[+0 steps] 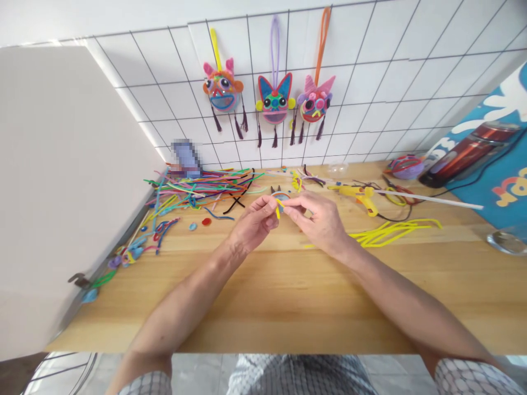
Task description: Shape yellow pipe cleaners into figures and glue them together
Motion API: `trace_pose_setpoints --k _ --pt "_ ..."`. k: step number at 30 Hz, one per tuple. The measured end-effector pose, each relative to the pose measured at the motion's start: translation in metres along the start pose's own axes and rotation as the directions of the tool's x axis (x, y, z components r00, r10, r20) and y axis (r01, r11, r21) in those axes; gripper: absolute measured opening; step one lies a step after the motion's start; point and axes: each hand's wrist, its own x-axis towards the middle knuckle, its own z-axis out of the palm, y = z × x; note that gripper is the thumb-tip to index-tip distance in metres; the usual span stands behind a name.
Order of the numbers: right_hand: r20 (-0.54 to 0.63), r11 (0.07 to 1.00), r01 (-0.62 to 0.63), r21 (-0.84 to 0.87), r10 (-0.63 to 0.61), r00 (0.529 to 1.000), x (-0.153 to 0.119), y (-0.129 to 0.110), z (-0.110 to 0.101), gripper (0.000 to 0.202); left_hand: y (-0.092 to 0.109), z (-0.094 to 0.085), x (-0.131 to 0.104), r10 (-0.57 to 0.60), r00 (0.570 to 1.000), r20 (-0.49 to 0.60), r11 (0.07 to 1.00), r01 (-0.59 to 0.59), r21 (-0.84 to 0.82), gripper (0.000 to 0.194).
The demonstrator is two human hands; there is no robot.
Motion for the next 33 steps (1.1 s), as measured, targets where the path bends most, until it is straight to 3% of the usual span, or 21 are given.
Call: trace_pose_setpoints --k 9,15,20,33 --pt "-0.036 0.997 -0.027 0.073 0.030 0.999 -0.004 0.002 0.013 0.015 -0.006 0.004 0.000 0.092 0.993 -0.071 0.995 -0.094 -0.026 0.044" --pt "-0.017 0.978 -0.135 0.156 0.139 0.990 -0.004 0.000 0.015 0.018 -0.006 0.004 0.001 0.103 0.986 -0.132 0.994 -0.108 -0.032 0.041" --pt "-0.005 0.957 -0.183 0.225 0.189 0.982 -0.005 0.000 0.016 0.020 -0.004 0.002 0.002 0.103 0.989 -0.110 0.993 -0.109 -0.050 0.043" --pt "0.043 0.974 -0.181 0.138 0.177 0.983 -0.001 -0.001 0.006 0.019 -0.002 -0.002 0.005 0.159 0.984 -0.085 0.987 -0.156 0.046 0.041"
